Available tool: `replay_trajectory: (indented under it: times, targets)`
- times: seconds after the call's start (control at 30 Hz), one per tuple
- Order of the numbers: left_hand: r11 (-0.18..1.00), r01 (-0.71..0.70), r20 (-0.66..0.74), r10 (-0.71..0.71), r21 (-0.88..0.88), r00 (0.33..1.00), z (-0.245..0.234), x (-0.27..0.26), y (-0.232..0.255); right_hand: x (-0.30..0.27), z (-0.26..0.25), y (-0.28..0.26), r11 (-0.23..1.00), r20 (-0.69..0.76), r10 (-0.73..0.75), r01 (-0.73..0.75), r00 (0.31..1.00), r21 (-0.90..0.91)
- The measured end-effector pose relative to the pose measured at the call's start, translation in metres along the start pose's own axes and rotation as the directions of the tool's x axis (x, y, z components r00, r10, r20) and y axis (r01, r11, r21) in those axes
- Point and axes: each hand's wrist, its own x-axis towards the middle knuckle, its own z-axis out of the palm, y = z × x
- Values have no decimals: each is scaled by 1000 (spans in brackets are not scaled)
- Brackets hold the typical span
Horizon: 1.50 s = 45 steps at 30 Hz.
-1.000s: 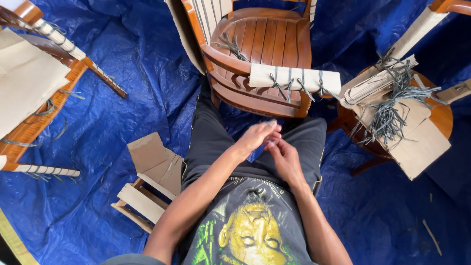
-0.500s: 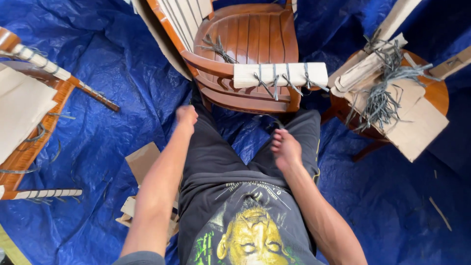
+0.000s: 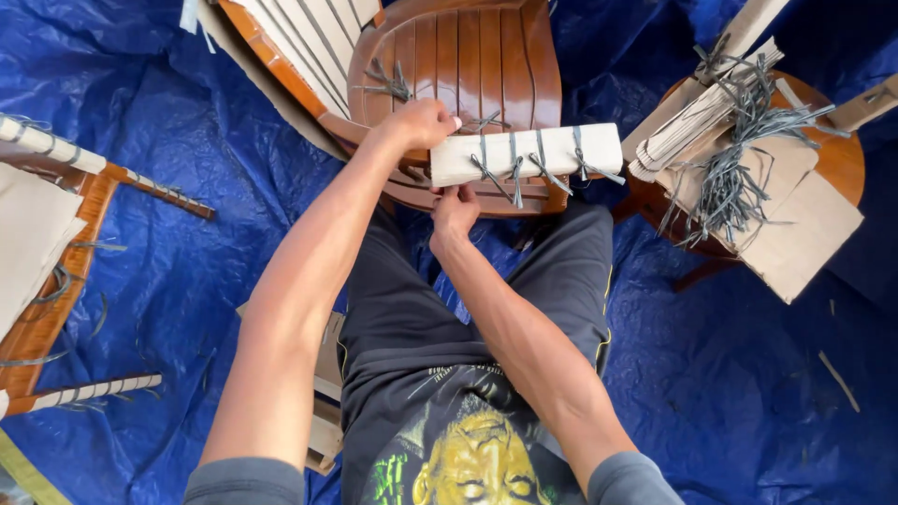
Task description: Wrap wooden chair armrests with protective foam and secure them using plastic tying strips.
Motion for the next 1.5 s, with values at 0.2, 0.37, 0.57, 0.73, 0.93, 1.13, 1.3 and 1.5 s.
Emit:
replay_trajectory:
  times: [0.2, 0.37, 0.57, 0.73, 0.93, 1.13, 1.3, 1.5]
  targets:
    - [974, 159, 553, -224, 164, 802, -8, 24, 1, 7, 2, -1, 995, -114, -87, 92, 990, 42]
    - [967, 191, 640, -253, 166, 726, -29, 16, 17, 6, 13, -22, 989, -184, 146, -143, 972, 28]
    - [932, 331, 633, -345, 147, 693, 4, 34, -7, -4, 16, -31, 981, -120, 180, -170, 976, 89]
    - [960, 257, 569, -149, -113, 809, 19, 44, -10, -7, 13, -35, 985, -43, 153, -148, 987, 91]
    - [938, 88, 140, -43, -336, 989, 10, 22, 3, -23, 2, -40, 996, -39, 45, -48, 998, -81]
    - [921, -156, -259, 63, -356, 964, -39, -27, 42, -32, -19, -51, 991, 161, -15, 36, 987, -131]
    - [882, -370, -488, 196, -292, 851, -43, -92, 68, -51, -47, -56, 970, 258, 14, 49, 966, -236]
    - [876, -339, -618, 62, -342, 783, -32, -153, 89, -78, -50, -97, 807, 361, -212, 371, 908, -459]
